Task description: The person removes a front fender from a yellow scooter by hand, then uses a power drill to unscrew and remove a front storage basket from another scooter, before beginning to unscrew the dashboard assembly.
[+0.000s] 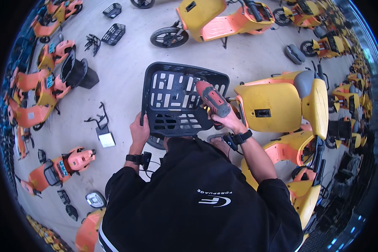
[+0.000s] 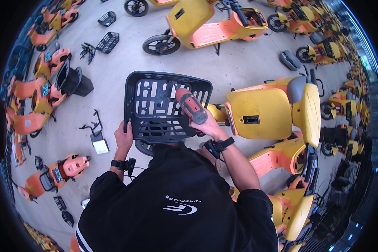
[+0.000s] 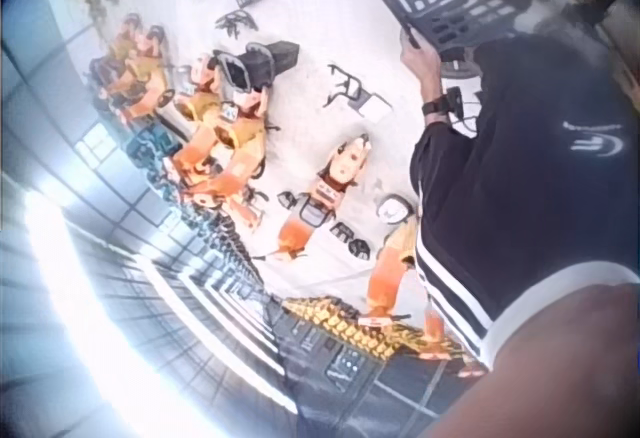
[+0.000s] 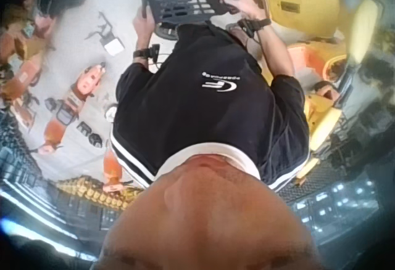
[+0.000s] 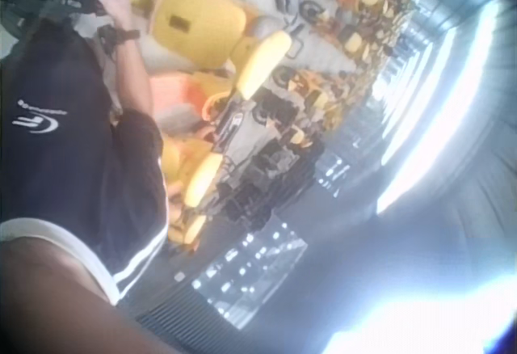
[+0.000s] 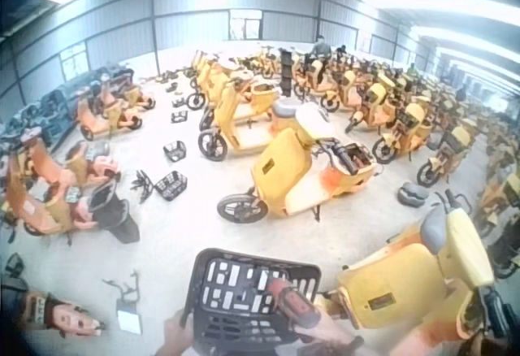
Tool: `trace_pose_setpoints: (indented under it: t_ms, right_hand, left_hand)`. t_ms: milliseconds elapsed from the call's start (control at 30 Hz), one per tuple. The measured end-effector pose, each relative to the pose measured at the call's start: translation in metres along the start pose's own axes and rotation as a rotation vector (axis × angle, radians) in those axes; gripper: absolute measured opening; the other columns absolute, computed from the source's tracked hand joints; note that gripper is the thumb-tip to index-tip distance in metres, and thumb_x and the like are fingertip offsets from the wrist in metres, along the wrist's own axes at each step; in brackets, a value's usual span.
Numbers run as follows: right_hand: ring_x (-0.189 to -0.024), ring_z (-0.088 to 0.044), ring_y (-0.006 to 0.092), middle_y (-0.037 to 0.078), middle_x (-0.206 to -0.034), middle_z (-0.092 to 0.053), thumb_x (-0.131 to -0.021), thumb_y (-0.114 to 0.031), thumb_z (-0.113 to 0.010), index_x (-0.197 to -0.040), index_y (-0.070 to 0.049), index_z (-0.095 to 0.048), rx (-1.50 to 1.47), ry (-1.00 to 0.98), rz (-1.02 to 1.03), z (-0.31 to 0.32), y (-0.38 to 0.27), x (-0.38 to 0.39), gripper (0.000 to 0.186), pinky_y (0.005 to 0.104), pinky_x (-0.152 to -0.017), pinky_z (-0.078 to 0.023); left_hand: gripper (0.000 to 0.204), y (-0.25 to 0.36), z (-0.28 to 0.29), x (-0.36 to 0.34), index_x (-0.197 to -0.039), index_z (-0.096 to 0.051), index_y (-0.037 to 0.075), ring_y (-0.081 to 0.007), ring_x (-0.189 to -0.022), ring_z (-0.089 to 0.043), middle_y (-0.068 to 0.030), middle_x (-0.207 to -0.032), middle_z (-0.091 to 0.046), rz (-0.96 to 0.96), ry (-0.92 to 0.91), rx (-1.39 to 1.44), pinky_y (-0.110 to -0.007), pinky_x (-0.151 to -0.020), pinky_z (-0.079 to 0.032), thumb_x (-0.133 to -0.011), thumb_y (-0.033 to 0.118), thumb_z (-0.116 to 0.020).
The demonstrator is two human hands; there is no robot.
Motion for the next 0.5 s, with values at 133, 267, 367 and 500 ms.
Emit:
trace_pose_setpoints:
  t_ms: [133, 267, 367, 500]
  right_hand:
    - [-0.077, -0.058, 0.0127, 0.007, -0.086, -0.064, -0.068, -0.011, -0.066, -0.106, -0.001, -0.061, 0.199, -0.113, -0.081, -0.043, 0.023, -0.053, 0.040, 0.0274, -0.071, -0.047]
    - [-0.074, -0.058, 0.0127, 0.007, -0.082, -0.064, -0.067, -0.011, -0.065, -0.105, -0.001, -0.061, 0.202, -0.290, 0.024, -0.095, 0.018, -0.057, 0.040, 0.0290, -0.067, -0.048]
    - [-0.081, -0.059, 0.0112, 0.008, -0.094, -0.064, -0.067, -0.006, -0.065, -0.112, 0.000, -0.055, 0.198, -0.335, 0.092, -0.113, 0.017, -0.059, 0.046, 0.0268, -0.070, -0.049]
    - [-0.077, -0.057, 0.0128, 0.009, -0.101, -0.060, -0.069, -0.001, -0.054, -0.118, 0.001, -0.050, 0.074, -0.440, -0.046, -0.136, 0.014, -0.061, 0.049, 0.0252, -0.068, -0.047]
  left_hand:
    - [0.023, -0.010, 0.046, 0.035, -0.105, -0.061, -0.003, -0.0207, -0.061, -0.065, -0.0170, -0.071, -0.064, 0.027, 0.139, -0.014, -0.031, -0.057, -0.049, -0.091, 0.014, -0.056]
    - [0.022, -0.042, 0.076, 0.069, -0.104, -0.062, -0.003, -0.0170, -0.057, -0.062, -0.0148, -0.067, -0.063, 0.190, 0.251, -0.012, -0.029, -0.054, -0.047, -0.091, 0.013, -0.056]
    - [0.022, -0.050, 0.087, 0.090, -0.103, -0.062, -0.004, -0.0156, -0.055, -0.059, -0.0135, -0.064, -0.061, 0.226, 0.339, -0.017, -0.029, -0.053, -0.046, -0.090, 0.013, -0.056]
    - [0.021, -0.058, 0.106, 0.113, -0.098, -0.063, -0.004, -0.0101, -0.052, -0.048, -0.0085, -0.059, -0.055, 0.226, 0.505, -0.037, -0.028, -0.049, -0.040, -0.091, 0.015, -0.056]
Point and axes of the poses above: each hand's wrist, its own x-axis away from the middle knuckle, its own z-axis out of the back of the hand, y = z × x, the point moved 10 cm from there along -x, towards the middle knuckle
